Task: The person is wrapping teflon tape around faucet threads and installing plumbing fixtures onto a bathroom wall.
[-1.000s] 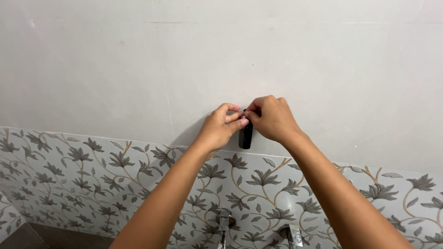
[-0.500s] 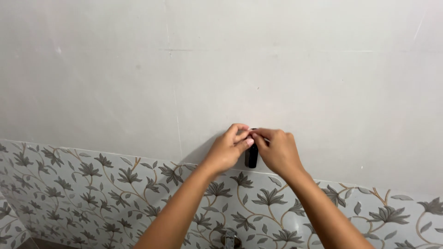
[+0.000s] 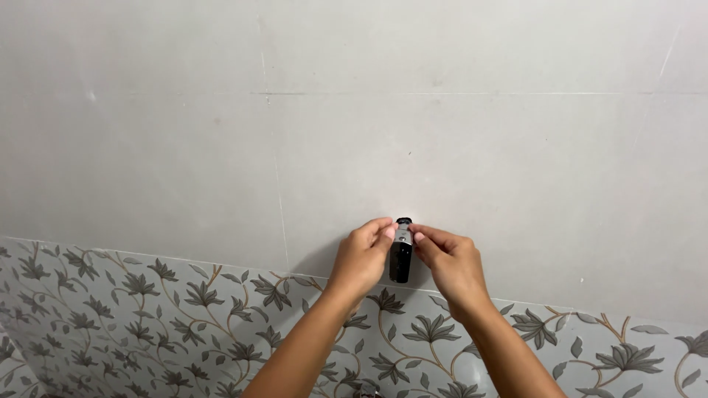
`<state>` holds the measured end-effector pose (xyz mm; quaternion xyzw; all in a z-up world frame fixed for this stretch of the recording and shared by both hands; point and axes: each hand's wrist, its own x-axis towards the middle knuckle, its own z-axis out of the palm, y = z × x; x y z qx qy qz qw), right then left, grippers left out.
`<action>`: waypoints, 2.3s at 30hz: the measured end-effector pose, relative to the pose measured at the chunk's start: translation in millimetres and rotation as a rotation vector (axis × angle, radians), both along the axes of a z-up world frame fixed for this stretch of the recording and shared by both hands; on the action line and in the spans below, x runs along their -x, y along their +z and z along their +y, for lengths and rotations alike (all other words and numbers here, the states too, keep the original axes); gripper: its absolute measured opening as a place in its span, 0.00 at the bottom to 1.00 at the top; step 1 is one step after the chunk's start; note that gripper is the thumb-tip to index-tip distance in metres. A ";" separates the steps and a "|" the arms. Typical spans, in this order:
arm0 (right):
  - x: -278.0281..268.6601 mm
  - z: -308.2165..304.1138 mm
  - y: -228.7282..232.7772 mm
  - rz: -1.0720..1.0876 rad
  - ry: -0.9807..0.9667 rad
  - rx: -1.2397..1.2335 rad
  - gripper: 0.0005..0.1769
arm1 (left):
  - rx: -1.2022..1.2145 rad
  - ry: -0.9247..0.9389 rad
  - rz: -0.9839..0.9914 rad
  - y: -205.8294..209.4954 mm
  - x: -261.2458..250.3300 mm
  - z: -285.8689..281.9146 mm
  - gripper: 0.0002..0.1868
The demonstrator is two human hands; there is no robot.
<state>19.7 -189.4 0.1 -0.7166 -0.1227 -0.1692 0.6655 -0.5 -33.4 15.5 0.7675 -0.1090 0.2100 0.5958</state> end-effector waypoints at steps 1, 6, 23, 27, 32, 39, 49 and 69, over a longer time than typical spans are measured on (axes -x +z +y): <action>-3.8 -1.0 -1.7 -0.007 0.043 -0.042 0.17 | 0.030 0.005 0.046 3.3 3.5 -2.1 0.21; 12.3 -7.3 21.5 -0.025 -0.004 0.103 0.16 | 0.090 0.000 0.116 2.1 5.6 6.2 0.20; 6.4 23.1 76.8 0.331 -0.212 0.424 0.17 | 1.100 -0.970 0.708 -82.2 -99.2 10.1 0.17; 11.6 22.3 68.4 0.481 -0.336 0.513 0.17 | 1.143 -0.930 0.809 -71.4 -90.0 6.1 0.16; 20.2 21.6 67.7 0.581 -0.370 0.573 0.22 | 1.252 -0.811 1.055 -43.3 -70.0 -5.3 0.19; 14.4 72.1 90.3 0.561 -0.531 0.742 0.16 | 1.437 -1.022 1.006 -77.9 -80.8 -6.8 0.16; -6.7 85.8 110.3 0.280 -0.414 1.568 0.14 | 1.477 -1.100 1.093 -68.1 -87.2 -12.5 0.11; -14.4 77.5 103.2 -0.048 -0.152 1.891 0.16 | 1.331 -1.006 1.142 -53.3 -87.6 -0.7 0.19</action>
